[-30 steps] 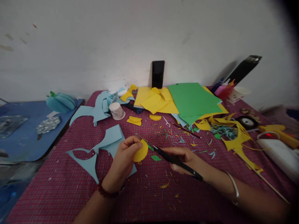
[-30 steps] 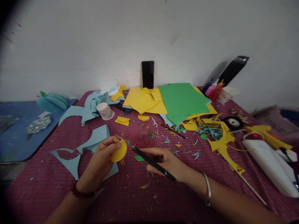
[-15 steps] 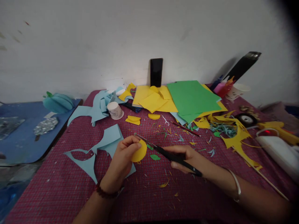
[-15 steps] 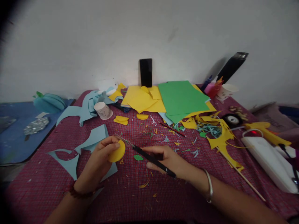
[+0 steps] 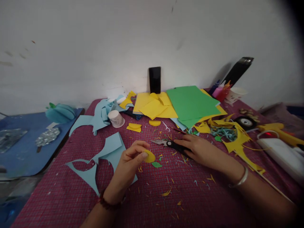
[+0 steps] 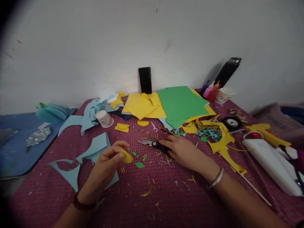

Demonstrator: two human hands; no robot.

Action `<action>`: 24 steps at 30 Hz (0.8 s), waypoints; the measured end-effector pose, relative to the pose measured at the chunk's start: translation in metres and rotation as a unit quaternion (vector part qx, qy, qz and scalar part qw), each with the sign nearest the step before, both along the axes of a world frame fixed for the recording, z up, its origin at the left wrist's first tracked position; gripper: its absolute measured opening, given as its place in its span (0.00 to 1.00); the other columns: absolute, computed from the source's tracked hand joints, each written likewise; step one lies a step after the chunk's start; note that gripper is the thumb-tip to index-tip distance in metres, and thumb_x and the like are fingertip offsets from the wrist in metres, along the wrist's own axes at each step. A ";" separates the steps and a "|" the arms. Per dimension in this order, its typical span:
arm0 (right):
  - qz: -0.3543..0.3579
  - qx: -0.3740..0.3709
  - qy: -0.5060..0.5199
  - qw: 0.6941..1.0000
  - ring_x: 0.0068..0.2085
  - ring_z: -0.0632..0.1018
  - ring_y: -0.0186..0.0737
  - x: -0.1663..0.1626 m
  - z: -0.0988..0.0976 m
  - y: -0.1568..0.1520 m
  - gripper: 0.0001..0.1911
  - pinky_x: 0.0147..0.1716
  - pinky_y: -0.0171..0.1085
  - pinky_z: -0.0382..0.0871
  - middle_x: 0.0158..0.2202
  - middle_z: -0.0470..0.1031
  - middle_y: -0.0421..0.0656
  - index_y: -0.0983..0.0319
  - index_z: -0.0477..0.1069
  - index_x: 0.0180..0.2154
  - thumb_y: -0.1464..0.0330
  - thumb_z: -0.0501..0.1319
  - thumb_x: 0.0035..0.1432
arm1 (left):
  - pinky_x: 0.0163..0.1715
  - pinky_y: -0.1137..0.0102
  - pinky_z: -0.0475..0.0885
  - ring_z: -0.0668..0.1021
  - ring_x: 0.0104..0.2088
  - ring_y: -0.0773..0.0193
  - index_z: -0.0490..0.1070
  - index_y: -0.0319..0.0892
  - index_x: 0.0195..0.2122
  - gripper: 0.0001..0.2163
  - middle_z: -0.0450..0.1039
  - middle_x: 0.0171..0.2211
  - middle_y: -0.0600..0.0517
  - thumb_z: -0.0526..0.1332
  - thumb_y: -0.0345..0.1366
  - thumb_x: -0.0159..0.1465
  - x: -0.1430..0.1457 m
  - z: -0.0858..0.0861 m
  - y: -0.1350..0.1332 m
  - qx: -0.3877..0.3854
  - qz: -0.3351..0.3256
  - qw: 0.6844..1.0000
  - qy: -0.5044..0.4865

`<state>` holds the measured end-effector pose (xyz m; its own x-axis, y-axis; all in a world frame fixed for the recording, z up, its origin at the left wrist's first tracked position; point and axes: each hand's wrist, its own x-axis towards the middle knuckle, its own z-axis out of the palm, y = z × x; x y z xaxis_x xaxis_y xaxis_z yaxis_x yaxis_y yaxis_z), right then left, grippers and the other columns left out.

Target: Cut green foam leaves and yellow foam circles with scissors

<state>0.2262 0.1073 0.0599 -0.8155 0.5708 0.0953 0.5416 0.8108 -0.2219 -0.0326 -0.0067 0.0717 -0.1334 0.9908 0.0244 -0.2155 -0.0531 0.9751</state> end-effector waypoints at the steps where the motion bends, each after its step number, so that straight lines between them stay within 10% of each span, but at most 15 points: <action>1: -0.004 0.007 0.001 1.000 0.43 0.74 0.47 -0.001 0.001 -0.001 0.25 0.43 0.46 0.71 0.43 0.72 0.48 0.57 0.67 0.56 0.77 0.56 0.57 | 0.40 0.73 0.67 0.72 0.40 0.64 0.77 0.43 0.25 0.05 0.69 0.41 0.51 0.65 0.31 0.57 0.002 -0.001 0.000 -0.004 0.005 1.000 0.004; 10: -0.037 -0.110 0.129 0.985 0.44 0.72 0.46 -0.026 0.018 -0.025 0.15 0.46 0.47 0.66 0.42 0.72 0.48 0.60 0.71 0.49 0.70 0.60 0.58 | 0.39 0.71 0.67 0.72 0.42 0.61 0.77 0.42 0.25 0.03 0.69 0.45 0.49 0.67 0.34 0.55 0.021 -0.014 -0.003 -0.052 0.015 0.998 -0.031; 15: -0.040 -0.437 0.357 0.825 0.35 0.73 0.38 -0.076 0.007 -0.056 0.13 0.34 0.36 0.68 0.35 0.72 0.41 0.62 0.68 0.38 0.67 0.65 0.50 | 0.43 0.68 0.66 0.72 0.43 0.60 0.78 0.43 0.25 0.05 0.71 0.43 0.50 0.66 0.36 0.56 0.024 -0.024 -0.003 -0.036 0.034 0.998 -0.037; 18: -0.080 -0.464 0.415 0.779 0.27 0.68 0.33 -0.094 -0.003 -0.062 0.06 0.27 0.33 0.62 0.26 0.67 0.37 0.61 0.66 0.28 0.68 0.63 0.50 | 0.41 0.68 0.69 0.74 0.41 0.61 0.76 0.43 0.26 0.07 0.71 0.44 0.50 0.65 0.40 0.57 0.026 -0.027 -0.005 -0.029 0.043 0.999 -0.007; 24: -0.084 -0.429 0.432 0.789 0.28 0.69 0.35 -0.088 -0.013 -0.045 0.04 0.29 0.35 0.63 0.26 0.68 0.38 0.61 0.66 0.27 0.68 0.59 0.52 | 0.36 0.63 0.72 0.77 0.36 0.56 0.73 0.43 0.36 0.17 0.76 0.33 0.46 0.51 0.48 0.64 -0.011 0.006 0.021 -0.016 0.005 0.979 0.202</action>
